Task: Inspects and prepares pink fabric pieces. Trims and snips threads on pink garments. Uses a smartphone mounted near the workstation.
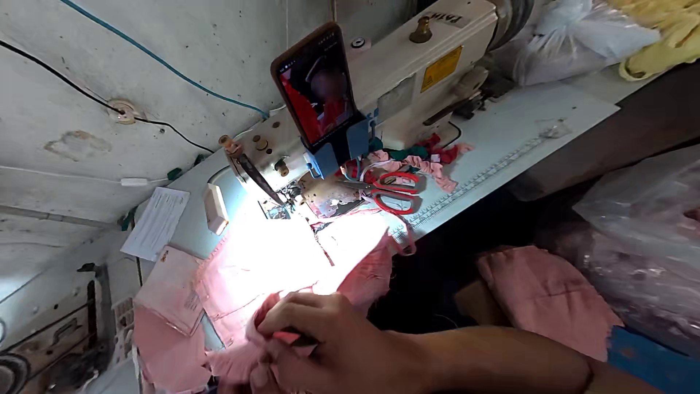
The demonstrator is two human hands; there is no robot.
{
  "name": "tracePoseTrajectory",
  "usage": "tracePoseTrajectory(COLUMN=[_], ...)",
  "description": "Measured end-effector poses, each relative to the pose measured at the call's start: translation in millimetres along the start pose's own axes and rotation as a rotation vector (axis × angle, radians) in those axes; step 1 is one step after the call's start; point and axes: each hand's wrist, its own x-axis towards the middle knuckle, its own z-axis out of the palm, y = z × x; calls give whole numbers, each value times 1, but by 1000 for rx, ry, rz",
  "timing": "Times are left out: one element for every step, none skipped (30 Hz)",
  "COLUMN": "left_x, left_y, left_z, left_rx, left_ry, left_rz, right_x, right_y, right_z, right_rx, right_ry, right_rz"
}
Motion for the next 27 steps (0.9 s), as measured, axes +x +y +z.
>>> tracePoseTrajectory(left_x=[-1, -2, -3, -5, -9, -11, -12, -13, -14, -14, -14, -14, -14, -15, -16, -16, -17, -18, -17, -14, -13, -12, -12, -12, -13, -13, -15], left_y=[-7, -12, -16, -21, -25, -29, -32, -34, -35, -36, -36, -37, -37, -36, -36, -36, -37, -38, -39, -38, -35, -32, -30, -29, -29, -30, -31], left_z=[6, 14, 20, 24, 26, 29, 33, 36, 38, 39, 39, 39, 40, 41, 44, 47, 50, 52, 55, 58, 59, 59, 60, 60, 61, 63, 63], left_rx=[-58, -43, -12, 0, -12, -28, -28, -23, -10, 4, 8, 5, -25, -79, -140, -200, -252, -281, -279, -252, -213, -178, -151, -151, -178, -233, -303], left_ry=[-15, -18, -28, -48, -70, -87, -91, -89, -89, -92, -103, -116, -135, -147, -147, -138, -126, -114, -107, -106, -111, -115, -115, -118, -120, -114, -110], left_rz=[-141, -243, -291, -303, -300, -284, -265, -248, -232, -217, -203, -197, -205, -226, -254, -284, -315, -339, -354, -361, -365, -367, -366, -364, -358, -361, -380], right_x=[-5, -11, -17, -23, -28, -31, -31, -32, -32, -32, -33, -33, -33, -33, -32, -31, -30, -29, -28, -28, -29, -31, -32, -33, -32, -31, -30], right_y=[11, 21, 27, 32, 35, 37, 38, 39, 40, 40, 41, 42, 42, 41, 40, 38, 37, 36, 36, 37, 36, 35, 35, 34, 33, 32, 31], right_z=[-1, -3, -6, -10, -13, -19, -23, -26, -29, -33, -36, -38, -40, -40, -40, -40, -40, -40, -40, -42, -43, -44, -45, -47, -48, -48, -48], right_rx=[-77, -141, -185, -198, -187, -169, -156, -146, -142, -153, -177, -204, -218, -201, -145, -58, 26, 73, 62, 2, -91, -191, -277, -332, -344, -284, -176], right_ry=[9, 18, 24, 29, 40, 46, 52, 61, 65, 61, 52, 44, 44, 52, 64, 76, 92, 113, 129, 134, 127, 117, 116, 119, 122, 132, 137], right_rz=[34, 69, 110, 148, 182, 211, 235, 257, 277, 287, 281, 267, 260, 269, 305, 364, 429, 472, 478, 449, 406, 359, 307, 262, 237, 255, 321])
